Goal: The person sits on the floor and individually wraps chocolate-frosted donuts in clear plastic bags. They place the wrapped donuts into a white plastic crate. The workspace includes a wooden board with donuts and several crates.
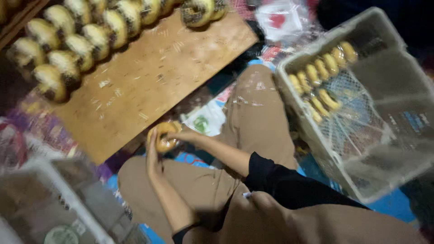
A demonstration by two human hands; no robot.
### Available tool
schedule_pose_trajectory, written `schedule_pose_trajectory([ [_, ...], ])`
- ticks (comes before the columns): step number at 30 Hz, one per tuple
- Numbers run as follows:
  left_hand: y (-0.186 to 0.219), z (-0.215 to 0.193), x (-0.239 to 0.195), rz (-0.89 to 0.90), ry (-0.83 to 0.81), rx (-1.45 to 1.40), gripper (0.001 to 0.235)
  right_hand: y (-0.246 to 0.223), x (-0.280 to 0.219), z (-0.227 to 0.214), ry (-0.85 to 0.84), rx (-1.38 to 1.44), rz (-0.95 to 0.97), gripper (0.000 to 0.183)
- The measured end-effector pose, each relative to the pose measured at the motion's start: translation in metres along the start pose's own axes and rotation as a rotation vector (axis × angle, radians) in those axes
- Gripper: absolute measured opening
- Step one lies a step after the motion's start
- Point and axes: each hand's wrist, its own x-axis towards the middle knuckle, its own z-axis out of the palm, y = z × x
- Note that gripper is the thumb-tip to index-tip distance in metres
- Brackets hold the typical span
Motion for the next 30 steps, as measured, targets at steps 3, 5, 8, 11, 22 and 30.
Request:
schedule_pose_trajectory([
  [3,0.000,0.018,-0.066,0.215,0.080,0.060,0.080,-0.018,-0.059,-0.002,-0.037,-0.121,-0.120,0.113],
  [5,-0.012,0.024,-0.126,0.428,0.018,0.159,0.086,-0.030,-0.104,0.004,-0.124,-0.149,-0.221,0.138],
  [8,-0.028,0.034,-0.174,0.445,-0.025,0.403,0.086,-0.038,-0.155,0.021,-0.270,-0.356,-0.793,0.147],
  [11,-0.045,0.051,-0.202,0.438,-0.126,0.571,0.086,-0.034,-0.179,0.033,-0.424,-0.575,-1.075,0.145],
  [22,-0.061,0.105,-0.213,0.463,-0.393,0.780,0.087,0.018,-0.160,0.039,-0.619,-0.604,-1.102,0.122],
  [30,-0.064,0.113,-0.212,0.461,-0.465,0.875,0.088,0.022,-0.162,0.040,-0.536,-0.513,-1.130,0.114],
])
